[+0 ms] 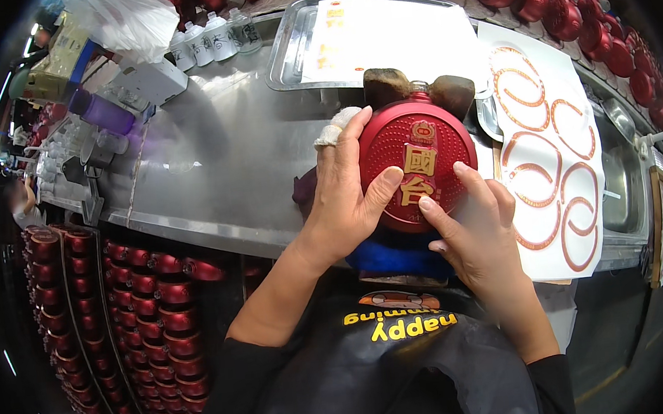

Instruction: The person applies gold decorative rings to red spherical ornaments using a green sponge and a white cloth. They repeatedly wipe the ornament surface, place a ring, and smooth it into position. Finished ornaments are placed on a nearby rack.

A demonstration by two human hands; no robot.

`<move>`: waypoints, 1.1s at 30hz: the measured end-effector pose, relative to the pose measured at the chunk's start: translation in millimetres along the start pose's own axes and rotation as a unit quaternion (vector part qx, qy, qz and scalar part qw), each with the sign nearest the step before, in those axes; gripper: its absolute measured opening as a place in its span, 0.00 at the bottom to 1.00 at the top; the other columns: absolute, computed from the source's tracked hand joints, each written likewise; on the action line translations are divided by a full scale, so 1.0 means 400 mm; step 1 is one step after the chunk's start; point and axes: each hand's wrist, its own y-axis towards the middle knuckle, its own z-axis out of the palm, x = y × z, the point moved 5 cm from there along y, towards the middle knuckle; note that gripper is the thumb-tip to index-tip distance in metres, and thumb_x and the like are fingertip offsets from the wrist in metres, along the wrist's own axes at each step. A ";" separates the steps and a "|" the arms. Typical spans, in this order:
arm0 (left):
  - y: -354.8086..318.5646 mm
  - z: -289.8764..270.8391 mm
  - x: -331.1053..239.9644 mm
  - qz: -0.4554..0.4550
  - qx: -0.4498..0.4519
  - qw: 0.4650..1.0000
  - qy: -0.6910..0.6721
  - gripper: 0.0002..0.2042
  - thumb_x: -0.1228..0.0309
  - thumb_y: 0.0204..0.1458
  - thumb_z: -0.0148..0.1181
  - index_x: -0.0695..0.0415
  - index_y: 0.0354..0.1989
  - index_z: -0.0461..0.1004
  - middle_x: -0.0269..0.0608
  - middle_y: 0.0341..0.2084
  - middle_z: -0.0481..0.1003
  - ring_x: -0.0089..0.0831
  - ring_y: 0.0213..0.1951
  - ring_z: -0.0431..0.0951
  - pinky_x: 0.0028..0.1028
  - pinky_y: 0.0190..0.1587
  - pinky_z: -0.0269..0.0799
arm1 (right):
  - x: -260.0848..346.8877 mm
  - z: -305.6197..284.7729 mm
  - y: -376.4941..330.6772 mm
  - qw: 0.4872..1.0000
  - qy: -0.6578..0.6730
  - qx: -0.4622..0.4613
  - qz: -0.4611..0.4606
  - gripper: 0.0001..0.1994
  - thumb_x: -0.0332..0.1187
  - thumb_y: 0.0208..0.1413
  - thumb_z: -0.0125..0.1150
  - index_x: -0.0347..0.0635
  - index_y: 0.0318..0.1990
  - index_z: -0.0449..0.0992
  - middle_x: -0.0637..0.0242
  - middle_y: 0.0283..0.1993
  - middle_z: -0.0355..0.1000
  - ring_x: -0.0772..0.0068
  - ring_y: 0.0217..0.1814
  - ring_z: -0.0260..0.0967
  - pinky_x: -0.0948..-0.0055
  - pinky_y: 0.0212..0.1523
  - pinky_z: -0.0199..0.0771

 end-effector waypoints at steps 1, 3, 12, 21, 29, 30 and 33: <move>0.000 0.001 0.000 0.004 0.001 1.000 0.003 0.36 0.52 0.66 0.59 0.65 0.73 0.55 0.62 0.64 0.61 0.54 0.65 0.62 0.45 0.70 0.55 | -0.001 -0.007 0.000 1.000 0.000 -0.016 0.003 0.29 0.37 0.47 0.74 0.60 0.61 0.80 0.57 0.75 0.56 0.50 0.66 0.56 0.54 0.64 0.64; -0.001 0.002 0.000 0.010 0.002 1.000 0.009 0.36 0.53 0.66 0.59 0.65 0.73 0.55 0.62 0.65 0.61 0.54 0.65 0.62 0.45 0.70 0.55 | -0.002 -0.013 0.001 0.999 -0.003 -0.031 0.010 0.29 0.37 0.47 0.74 0.59 0.61 0.80 0.57 0.75 0.57 0.50 0.66 0.57 0.54 0.65 0.64; -0.004 0.001 -0.008 0.013 0.014 0.998 0.065 0.46 0.48 0.58 0.67 0.65 0.75 0.52 0.62 0.66 0.60 0.57 0.67 0.61 0.48 0.71 0.54 | 0.008 0.001 0.009 1.000 0.011 -0.014 -0.012 0.29 0.39 0.49 0.73 0.57 0.62 0.79 0.54 0.75 0.57 0.48 0.67 0.57 0.52 0.65 0.65; -0.003 0.000 -0.003 0.012 0.026 0.997 0.073 0.48 0.51 0.54 0.71 0.65 0.75 0.50 0.65 0.68 0.58 0.59 0.69 0.59 0.51 0.72 0.51 | -0.057 0.007 -0.031 0.997 0.030 -0.044 0.052 0.34 0.38 0.52 0.73 0.52 0.69 0.73 0.50 0.75 0.55 0.46 0.69 0.57 0.52 0.67 0.62; -0.008 0.004 -0.016 0.011 0.032 0.991 0.127 0.51 0.47 0.54 0.71 0.64 0.76 0.49 0.67 0.70 0.55 0.59 0.71 0.58 0.49 0.73 0.54 | -0.094 0.031 -0.058 0.981 0.142 -0.107 0.077 0.40 0.35 0.53 0.75 0.41 0.73 0.63 0.52 0.68 0.55 0.57 0.57 0.61 0.60 0.56 0.71; -0.008 0.004 -0.013 0.013 0.031 0.991 0.128 0.51 0.47 0.54 0.71 0.65 0.75 0.48 0.68 0.69 0.55 0.59 0.71 0.58 0.49 0.73 0.54 | -0.100 0.037 -0.064 0.976 0.162 -0.113 0.091 0.40 0.33 0.54 0.74 0.40 0.73 0.62 0.53 0.67 0.54 0.59 0.57 0.61 0.62 0.54 0.72; -0.005 0.006 -0.005 0.025 0.028 0.992 0.118 0.51 0.47 0.54 0.71 0.65 0.75 0.48 0.68 0.69 0.55 0.60 0.71 0.58 0.49 0.73 0.53 | -0.135 0.068 -0.092 0.926 0.294 -0.139 0.191 0.31 0.21 0.56 0.63 0.38 0.69 0.62 0.56 0.60 0.58 0.69 0.54 0.64 0.70 0.49 0.74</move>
